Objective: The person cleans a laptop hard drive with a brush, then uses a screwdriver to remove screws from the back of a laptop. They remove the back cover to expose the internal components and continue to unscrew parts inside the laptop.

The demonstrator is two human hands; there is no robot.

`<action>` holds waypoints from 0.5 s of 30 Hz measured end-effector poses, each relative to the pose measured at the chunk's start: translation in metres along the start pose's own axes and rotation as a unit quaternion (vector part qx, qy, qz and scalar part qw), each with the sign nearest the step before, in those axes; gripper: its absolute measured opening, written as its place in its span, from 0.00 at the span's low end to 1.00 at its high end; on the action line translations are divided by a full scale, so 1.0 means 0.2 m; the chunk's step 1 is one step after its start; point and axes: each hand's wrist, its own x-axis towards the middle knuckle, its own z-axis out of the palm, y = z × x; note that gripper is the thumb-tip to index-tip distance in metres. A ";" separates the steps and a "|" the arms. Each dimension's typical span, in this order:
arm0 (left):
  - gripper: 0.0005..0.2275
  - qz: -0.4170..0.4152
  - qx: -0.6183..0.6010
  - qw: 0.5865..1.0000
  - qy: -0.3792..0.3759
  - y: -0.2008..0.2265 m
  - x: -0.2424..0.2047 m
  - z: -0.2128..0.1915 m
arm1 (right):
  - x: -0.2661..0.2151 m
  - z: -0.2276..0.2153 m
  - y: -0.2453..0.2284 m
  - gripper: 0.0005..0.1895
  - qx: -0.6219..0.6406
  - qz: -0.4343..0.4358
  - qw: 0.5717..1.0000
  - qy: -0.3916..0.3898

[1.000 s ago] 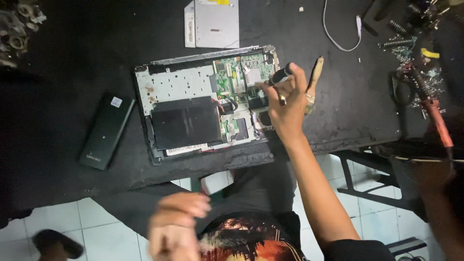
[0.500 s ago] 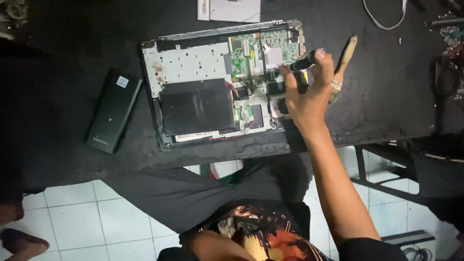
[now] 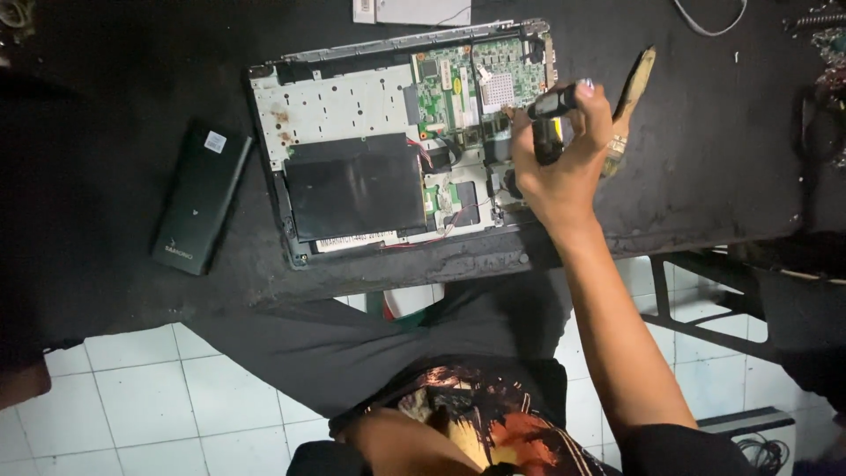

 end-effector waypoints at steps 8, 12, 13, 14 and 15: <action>0.18 -0.026 0.014 1.000 -0.007 0.07 -0.13 -0.06 | -0.04 0.00 0.03 0.50 -0.050 0.005 0.999 0.008; 0.18 -0.041 0.019 0.999 -0.020 0.07 -0.16 -0.05 | -0.03 0.00 0.01 0.48 -0.062 0.027 0.998 0.004; 0.19 -0.044 0.022 0.999 -0.023 0.08 -0.17 -0.05 | -0.03 0.00 0.01 0.48 -0.063 0.027 0.998 0.005; 0.19 -0.048 0.023 0.998 -0.023 0.08 -0.18 -0.05 | -0.03 -0.01 0.00 0.48 -0.066 0.031 0.997 0.001; 0.19 -0.053 0.024 0.998 -0.022 0.09 -0.20 -0.04 | -0.04 -0.01 -0.01 0.47 -0.069 0.034 0.997 -0.004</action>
